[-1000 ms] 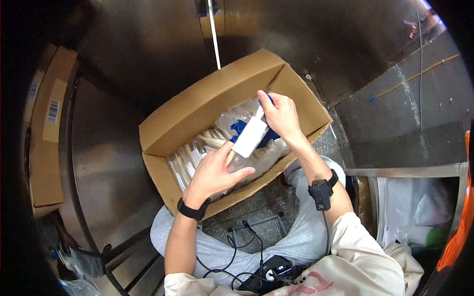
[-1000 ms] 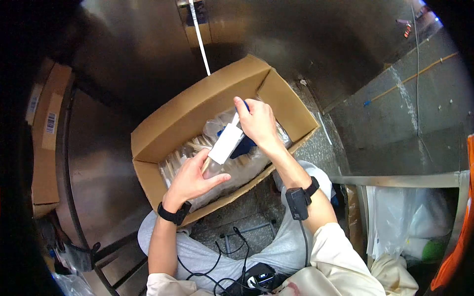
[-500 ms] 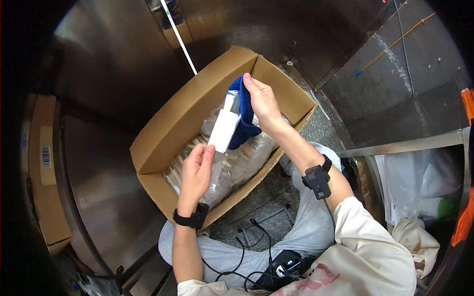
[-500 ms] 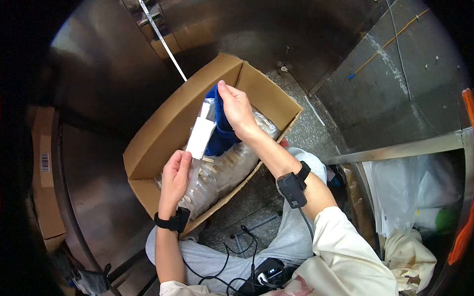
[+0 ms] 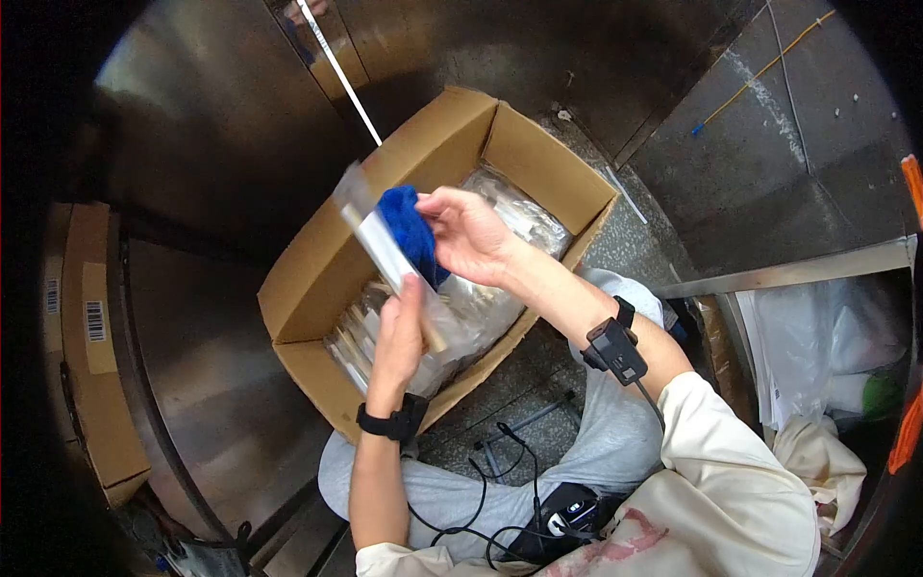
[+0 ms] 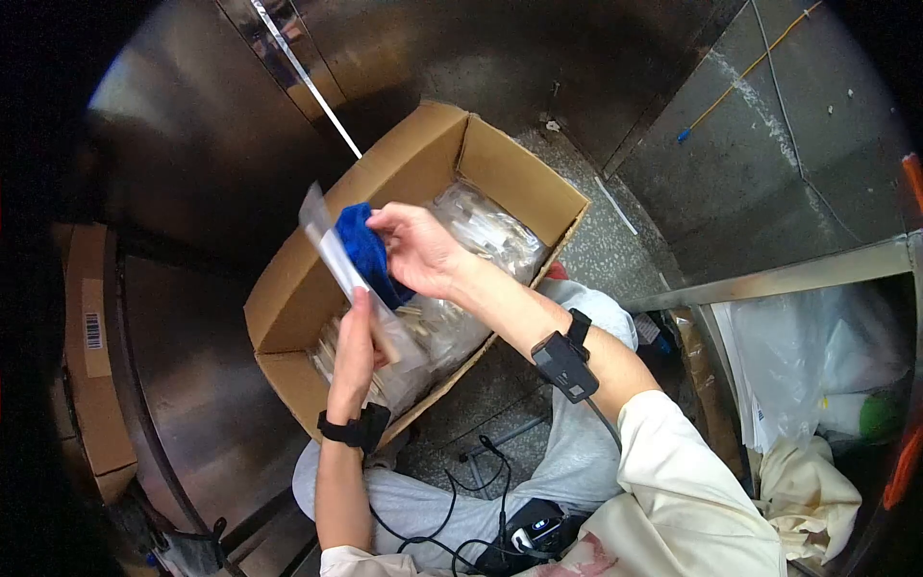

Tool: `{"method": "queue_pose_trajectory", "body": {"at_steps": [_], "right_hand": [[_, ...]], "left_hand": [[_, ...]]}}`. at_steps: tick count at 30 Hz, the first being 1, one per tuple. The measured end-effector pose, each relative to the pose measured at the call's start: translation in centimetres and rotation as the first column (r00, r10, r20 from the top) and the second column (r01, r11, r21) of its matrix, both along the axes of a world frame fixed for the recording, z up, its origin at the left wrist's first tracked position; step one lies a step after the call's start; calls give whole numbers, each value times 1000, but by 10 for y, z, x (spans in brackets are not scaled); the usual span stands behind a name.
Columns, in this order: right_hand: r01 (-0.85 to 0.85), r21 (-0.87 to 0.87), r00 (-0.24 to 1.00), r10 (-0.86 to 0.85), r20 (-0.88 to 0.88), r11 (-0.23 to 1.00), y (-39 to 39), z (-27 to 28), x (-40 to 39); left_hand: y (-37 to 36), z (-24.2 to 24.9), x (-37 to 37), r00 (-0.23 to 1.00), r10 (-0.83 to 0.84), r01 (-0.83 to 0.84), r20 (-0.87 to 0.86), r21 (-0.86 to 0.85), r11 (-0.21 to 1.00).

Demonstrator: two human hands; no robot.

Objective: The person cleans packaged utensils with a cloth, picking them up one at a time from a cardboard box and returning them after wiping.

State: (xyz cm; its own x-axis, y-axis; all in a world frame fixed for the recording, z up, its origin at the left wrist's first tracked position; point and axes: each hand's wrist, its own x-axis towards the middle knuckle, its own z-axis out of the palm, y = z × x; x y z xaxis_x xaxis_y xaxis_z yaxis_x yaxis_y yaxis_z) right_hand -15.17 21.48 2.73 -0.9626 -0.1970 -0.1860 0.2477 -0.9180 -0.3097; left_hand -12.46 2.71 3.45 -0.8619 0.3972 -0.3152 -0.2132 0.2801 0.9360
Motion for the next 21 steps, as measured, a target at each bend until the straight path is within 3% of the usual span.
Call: {"method": "queue_pose_trajectory", "body": {"at_steps": [2, 4, 6, 8, 9, 12, 14, 15, 17, 19, 21], "right_hand": [[-101, 129, 991, 110, -69, 986, -12, 16, 7], [-160, 173, 982, 176, -76, 972, -25, 17, 10], [-158, 236, 986, 167, -20, 959, -32, 19, 19], [-235, 308, 972, 224, 71, 922, -34, 13, 17], [-185, 329, 982, 182, 42, 926, -37, 7, 15], [-123, 322, 992, 120, 31, 939, -35, 3, 13], [-96, 140, 994, 87, 69, 986, -27, 12, 12], [-93, 65, 996, 93, 4, 994, -20, 12, 13], [-110, -47, 991, 106, -87, 993, -8, 7, 6], [-80, -27, 990, 76, -115, 996, -4, 6, 6], [-32, 4, 994, 33, -107, 999, -2, 12, 12]], "left_hand": [[2, 8, 4, 956, -166, 161, 241, 40, 986], [7, 4, 3, 959, -146, 138, 243, 49, 989], [6, 1, 7, 981, -132, 125, 139, 58, 990], [1, -4, 2, 969, -122, 109, 215, 70, 992], [1, -6, 2, 956, -103, 72, 274, 121, 990], [-4, -10, 2, 938, -56, -28, 342, 234, 972], [-5, -6, -2, 934, -147, 33, 326, 330, 943], [-8, -5, -5, 926, -169, 18, 337, 409, 912], [-10, 1, -7, 928, -95, -59, 360, 393, 918], [-9, 8, -6, 935, 35, -171, 352, 362, 916], [-10, 15, -8, 952, 64, -168, 298, 336, 927]]}}
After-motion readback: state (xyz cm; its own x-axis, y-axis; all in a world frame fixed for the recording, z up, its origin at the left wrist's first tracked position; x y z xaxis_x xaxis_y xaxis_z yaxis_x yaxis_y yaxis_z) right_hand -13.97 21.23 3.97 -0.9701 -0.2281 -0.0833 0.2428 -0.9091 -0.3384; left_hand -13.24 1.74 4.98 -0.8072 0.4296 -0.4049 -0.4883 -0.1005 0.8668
